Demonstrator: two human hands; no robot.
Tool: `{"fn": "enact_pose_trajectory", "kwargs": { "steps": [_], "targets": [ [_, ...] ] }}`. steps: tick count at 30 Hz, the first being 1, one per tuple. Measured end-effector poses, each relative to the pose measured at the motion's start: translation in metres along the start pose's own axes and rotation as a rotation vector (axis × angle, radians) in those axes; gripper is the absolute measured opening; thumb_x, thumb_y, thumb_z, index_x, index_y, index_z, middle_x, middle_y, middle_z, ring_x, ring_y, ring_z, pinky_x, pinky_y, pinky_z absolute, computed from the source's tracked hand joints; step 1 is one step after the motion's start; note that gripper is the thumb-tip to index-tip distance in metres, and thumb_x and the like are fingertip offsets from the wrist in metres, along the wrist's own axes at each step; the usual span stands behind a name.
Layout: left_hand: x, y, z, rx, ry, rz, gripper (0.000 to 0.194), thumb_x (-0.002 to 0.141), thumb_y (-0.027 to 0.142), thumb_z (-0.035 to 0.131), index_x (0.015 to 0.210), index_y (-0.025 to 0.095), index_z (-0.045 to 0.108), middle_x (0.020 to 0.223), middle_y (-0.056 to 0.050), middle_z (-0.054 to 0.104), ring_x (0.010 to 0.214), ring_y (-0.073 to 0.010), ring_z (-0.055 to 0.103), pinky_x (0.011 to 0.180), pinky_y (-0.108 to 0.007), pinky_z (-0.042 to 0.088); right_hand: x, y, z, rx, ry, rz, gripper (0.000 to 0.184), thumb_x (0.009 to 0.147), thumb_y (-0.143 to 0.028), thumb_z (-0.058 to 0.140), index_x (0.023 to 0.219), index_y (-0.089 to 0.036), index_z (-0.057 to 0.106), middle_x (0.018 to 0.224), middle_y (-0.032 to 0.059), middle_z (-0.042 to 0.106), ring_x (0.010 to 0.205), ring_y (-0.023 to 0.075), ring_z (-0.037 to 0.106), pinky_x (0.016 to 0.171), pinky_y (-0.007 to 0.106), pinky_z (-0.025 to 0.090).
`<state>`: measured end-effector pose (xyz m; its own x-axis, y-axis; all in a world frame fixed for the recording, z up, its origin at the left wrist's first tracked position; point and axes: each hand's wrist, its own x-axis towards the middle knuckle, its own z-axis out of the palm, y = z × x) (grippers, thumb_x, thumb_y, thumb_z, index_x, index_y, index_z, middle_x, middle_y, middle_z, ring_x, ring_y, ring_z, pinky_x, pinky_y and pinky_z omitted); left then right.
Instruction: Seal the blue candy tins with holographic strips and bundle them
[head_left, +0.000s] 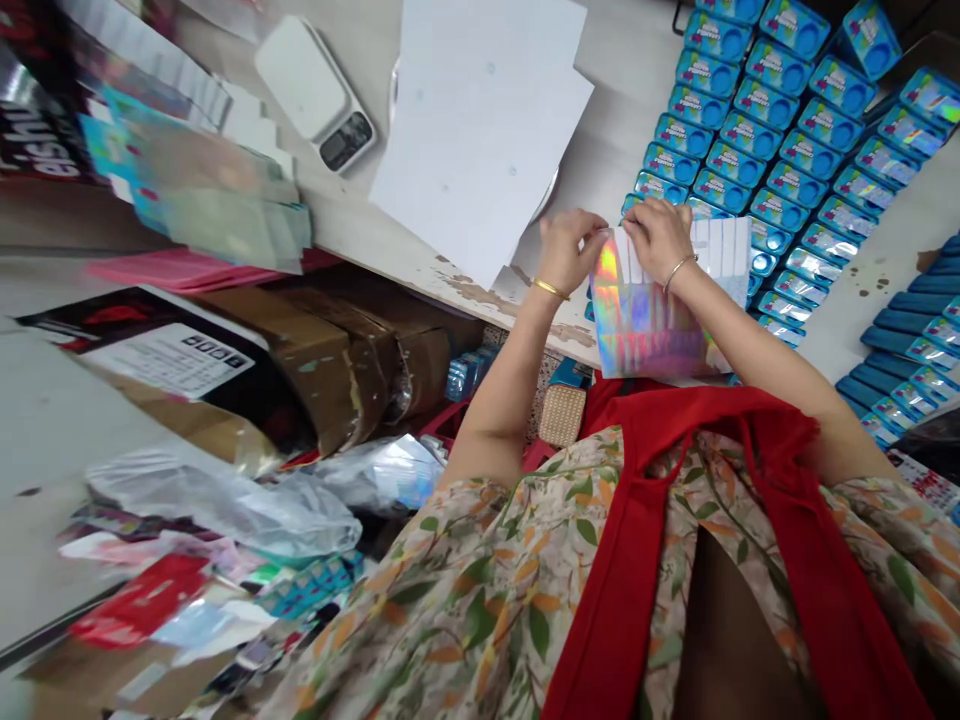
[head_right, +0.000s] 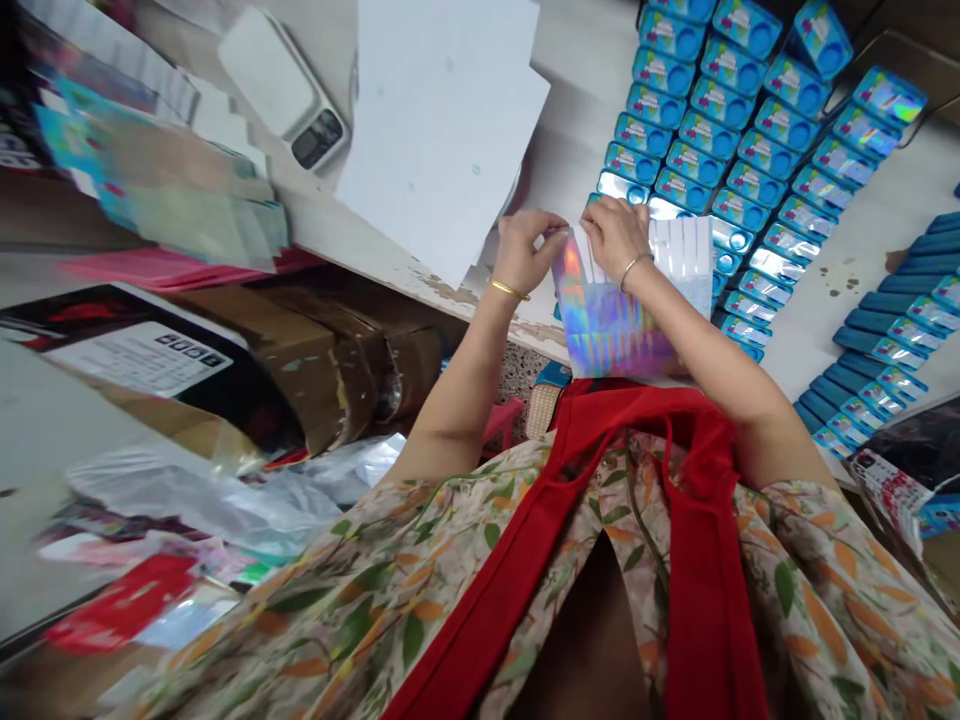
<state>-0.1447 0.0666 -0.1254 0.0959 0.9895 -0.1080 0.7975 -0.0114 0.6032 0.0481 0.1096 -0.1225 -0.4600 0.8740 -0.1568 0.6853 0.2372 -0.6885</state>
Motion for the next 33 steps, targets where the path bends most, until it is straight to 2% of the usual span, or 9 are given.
{"fn": "enact_pose_trajectory", "kwargs": {
  "steps": [4,12,16,20,23,25,27,29,33],
  "targets": [
    [-0.004,0.003,-0.002,0.166,-0.018,0.071,0.038,0.103,0.05,0.045,0.119,0.028,0.071,0.125,-0.009,0.073,0.12,-0.0316,0.062,0.11,-0.055,0.041,0.012,0.015,0.008,0.069,0.03,0.0,0.031,0.103,-0.045,0.046,0.09,-0.025,0.065,0.102,0.0092,0.071,0.11,0.0303,0.06,0.104,0.053,0.043],
    [-0.017,0.0,0.022,0.128,0.008,0.054,0.037,0.105,0.042,0.037,0.125,0.031,0.065,0.147,-0.008,0.063,0.134,-0.0321,0.057,0.115,-0.058,0.035,0.024,0.019,0.008,0.059,-0.034,0.091,0.027,0.099,-0.042,0.053,0.083,-0.023,0.063,0.098,0.0088,0.073,0.106,0.03,0.063,0.102,0.051,0.042],
    [-0.044,0.006,0.025,0.116,0.064,0.125,0.032,0.103,0.043,0.043,0.118,0.025,0.064,0.139,-0.012,0.066,0.126,-0.0301,0.059,0.106,-0.051,0.041,0.024,0.013,0.001,-0.039,-0.057,0.149,0.029,0.102,-0.039,0.045,0.088,-0.022,0.064,0.108,0.0117,0.071,0.114,0.033,0.061,0.104,0.053,0.038],
    [-0.082,0.018,0.024,-0.002,0.144,0.25,0.027,0.103,0.047,0.046,0.102,0.024,0.06,0.112,-0.01,0.071,0.106,-0.0246,0.062,0.095,-0.046,0.044,0.024,0.018,-0.002,-0.1,-0.021,0.145,0.037,0.104,-0.044,0.037,0.093,-0.023,0.065,0.109,0.0141,0.07,0.118,0.0356,0.057,0.104,0.054,0.037],
    [-0.087,0.021,0.018,-0.126,0.313,0.152,0.031,0.105,0.052,0.041,0.107,0.024,0.056,0.105,-0.008,0.069,0.099,-0.0206,0.06,0.088,-0.044,0.047,0.022,0.021,-0.001,-0.111,-0.018,0.121,0.042,0.104,-0.048,0.033,0.097,-0.023,0.065,0.109,0.0151,0.07,0.12,0.0365,0.055,0.105,0.055,0.037],
    [-0.07,0.019,0.012,-0.149,0.363,0.055,0.041,0.106,0.055,0.039,0.126,0.023,0.053,0.113,-0.01,0.07,0.099,-0.0199,0.059,0.089,-0.043,0.048,0.021,0.02,-0.001,-0.113,-0.04,0.12,0.042,0.104,-0.048,0.032,0.097,-0.023,0.066,0.11,0.0156,0.069,0.123,0.0374,0.054,0.107,0.056,0.036],
    [-0.044,0.012,0.008,-0.087,0.269,0.04,0.053,0.106,0.052,0.039,0.149,0.02,0.041,0.127,-0.011,0.069,0.106,-0.022,0.059,0.098,-0.044,0.047,0.02,0.017,0.0,-0.102,-0.055,0.117,0.04,0.104,-0.046,0.033,0.097,-0.024,0.066,0.111,0.0154,0.069,0.124,0.0378,0.054,0.108,0.057,0.036],
    [-0.017,0.006,0.006,0.026,0.091,0.054,0.06,0.106,0.044,0.037,0.16,0.02,0.032,0.131,-0.01,0.07,0.116,-0.0264,0.06,0.105,-0.046,0.044,0.02,0.017,0.003,-0.077,-0.05,0.102,0.037,0.103,-0.044,0.036,0.095,-0.025,0.066,0.109,0.0143,0.069,0.123,0.0371,0.055,0.109,0.058,0.036],
    [0.007,0.001,0.011,0.181,-0.131,0.007,0.06,0.106,0.036,0.027,0.164,0.021,0.033,0.114,-0.012,0.074,0.114,-0.0329,0.064,0.107,-0.051,0.043,0.023,0.022,0.011,-0.01,-0.006,0.055,0.032,0.102,-0.045,0.042,0.091,-0.026,0.065,0.102,0.0117,0.07,0.117,0.035,0.057,0.108,0.058,0.038]
  ]
}}
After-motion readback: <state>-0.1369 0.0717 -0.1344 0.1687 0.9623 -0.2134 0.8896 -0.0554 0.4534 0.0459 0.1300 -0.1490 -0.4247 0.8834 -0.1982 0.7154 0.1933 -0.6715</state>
